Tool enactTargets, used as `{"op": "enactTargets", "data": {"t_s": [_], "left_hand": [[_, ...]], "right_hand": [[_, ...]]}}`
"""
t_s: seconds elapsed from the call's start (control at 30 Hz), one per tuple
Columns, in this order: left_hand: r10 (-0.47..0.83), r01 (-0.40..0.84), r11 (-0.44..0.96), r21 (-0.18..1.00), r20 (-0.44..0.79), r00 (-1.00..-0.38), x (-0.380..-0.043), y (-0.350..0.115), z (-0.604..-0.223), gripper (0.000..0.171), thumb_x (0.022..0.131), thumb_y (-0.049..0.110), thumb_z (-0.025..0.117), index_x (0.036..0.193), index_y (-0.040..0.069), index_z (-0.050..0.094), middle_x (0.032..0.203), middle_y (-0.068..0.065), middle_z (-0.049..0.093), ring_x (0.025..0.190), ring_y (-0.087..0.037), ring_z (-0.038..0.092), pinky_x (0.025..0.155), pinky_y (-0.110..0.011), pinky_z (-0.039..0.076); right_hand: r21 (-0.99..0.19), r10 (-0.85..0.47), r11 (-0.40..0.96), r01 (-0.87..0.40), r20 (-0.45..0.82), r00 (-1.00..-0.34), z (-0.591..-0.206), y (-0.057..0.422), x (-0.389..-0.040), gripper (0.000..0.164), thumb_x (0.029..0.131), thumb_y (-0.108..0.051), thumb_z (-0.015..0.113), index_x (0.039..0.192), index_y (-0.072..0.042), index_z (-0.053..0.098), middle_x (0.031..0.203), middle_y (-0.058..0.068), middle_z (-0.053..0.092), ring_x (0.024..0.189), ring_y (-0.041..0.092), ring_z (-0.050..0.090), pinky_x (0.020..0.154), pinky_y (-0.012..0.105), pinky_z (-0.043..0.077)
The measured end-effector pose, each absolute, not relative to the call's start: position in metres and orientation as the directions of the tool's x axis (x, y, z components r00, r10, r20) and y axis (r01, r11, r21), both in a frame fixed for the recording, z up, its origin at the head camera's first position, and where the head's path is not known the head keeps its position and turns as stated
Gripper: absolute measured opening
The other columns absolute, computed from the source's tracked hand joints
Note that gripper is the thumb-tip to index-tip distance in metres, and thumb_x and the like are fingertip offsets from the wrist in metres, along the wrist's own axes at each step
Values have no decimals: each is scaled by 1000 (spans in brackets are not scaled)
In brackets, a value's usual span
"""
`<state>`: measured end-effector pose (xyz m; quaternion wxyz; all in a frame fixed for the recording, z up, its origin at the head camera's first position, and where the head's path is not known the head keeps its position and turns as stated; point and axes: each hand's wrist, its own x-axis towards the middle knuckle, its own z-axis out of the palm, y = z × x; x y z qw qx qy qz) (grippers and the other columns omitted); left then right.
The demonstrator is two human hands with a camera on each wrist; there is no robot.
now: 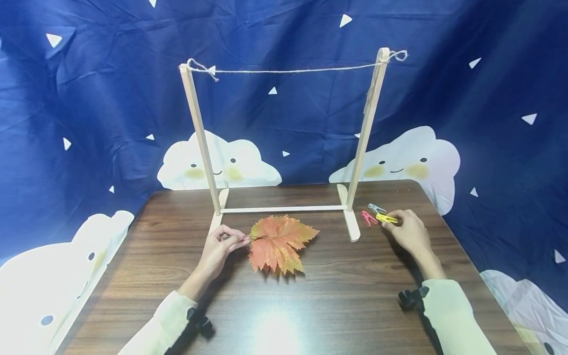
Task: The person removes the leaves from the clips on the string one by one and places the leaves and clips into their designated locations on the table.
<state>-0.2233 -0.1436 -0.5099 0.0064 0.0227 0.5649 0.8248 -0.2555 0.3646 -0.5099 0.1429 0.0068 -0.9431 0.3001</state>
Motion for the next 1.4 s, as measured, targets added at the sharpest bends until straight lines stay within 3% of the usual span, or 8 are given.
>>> {"op": "enactTargets", "data": {"t_s": [0.27, 0.37, 0.53, 0.7, 0.83, 0.97, 1.1, 1.4], "left_hand": [[17, -54, -197, 979, -52, -999, -222, -150, -520, 14, 92, -15, 62, 92, -1, 58, 91, -20, 76, 86, -27, 81, 88, -39, 65], [-13, -44, 11, 999, -44, -999, -221, -154, -521, 9, 91, -8, 68, 91, -2, 61, 91, -22, 78, 80, -28, 81, 78, -38, 67], [-45, -10, 427, 904, 10, -999, -220, -162, -519, 13, 89, 8, 78, 85, 6, 66, 73, -9, 76, 61, -20, 73, 53, -29, 59], [34, 56, 639, 767, 44, -998, -221, -169, -514, 7, 86, 11, 75, 82, 14, 72, 57, -3, 68, 48, -13, 62, 54, -24, 47], [106, 121, 744, 657, 63, -992, -221, -170, -513, 11, 86, 10, 74, 80, 19, 74, 51, 4, 63, 47, -9, 57, 60, -27, 46], [158, 198, 831, 520, 121, -980, -220, -170, -514, 11, 86, 12, 78, 80, 19, 74, 64, 8, 66, 58, -11, 59, 61, -34, 51], [225, 286, 872, 397, 192, -955, -220, -169, -516, 11, 83, 10, 82, 78, 17, 75, 78, 3, 66, 68, -14, 61, 64, -38, 54], [244, 301, 850, 433, 184, -952, -221, -170, -516, 11, 82, 7, 83, 86, 13, 75, 83, 1, 68, 76, -17, 70, 73, -41, 58]], "right_hand": [[-549, 95, 834, -57, 244, -965, -515, 370, -255, 34, 93, -20, 81, 115, 4, 72, 109, 29, 68, 97, 46, 66, 78, 55, 49], [-547, 103, 836, -40, 227, -968, -518, 372, -255, 35, 93, -21, 80, 116, 4, 72, 111, 30, 68, 100, 48, 66, 80, 58, 49], [-538, 110, 843, -7, 185, -977, -518, 374, -256, 38, 94, -25, 79, 119, 3, 71, 118, 32, 68, 107, 53, 65, 83, 64, 49], [-528, 107, 849, 8, 157, -982, -519, 376, -257, 41, 94, -26, 80, 120, 4, 70, 119, 34, 69, 108, 55, 64, 81, 64, 49], [-524, 105, 852, 10, 151, -983, -520, 377, -257, 42, 94, -27, 80, 120, 5, 69, 116, 34, 69, 106, 56, 65, 78, 64, 49], [-520, 104, 854, 15, 143, -984, -521, 376, -257, 44, 94, -27, 80, 120, 6, 68, 115, 35, 69, 105, 57, 65, 77, 63, 49], [-514, 99, 858, 18, 131, -986, -522, 375, -257, 47, 93, -27, 81, 121, 8, 67, 112, 35, 69, 102, 55, 65, 76, 62, 49], [-509, 92, 860, 21, 114, -989, -523, 376, -259, 53, 93, -30, 81, 124, 10, 66, 112, 35, 68, 100, 52, 66, 76, 61, 50]]}}
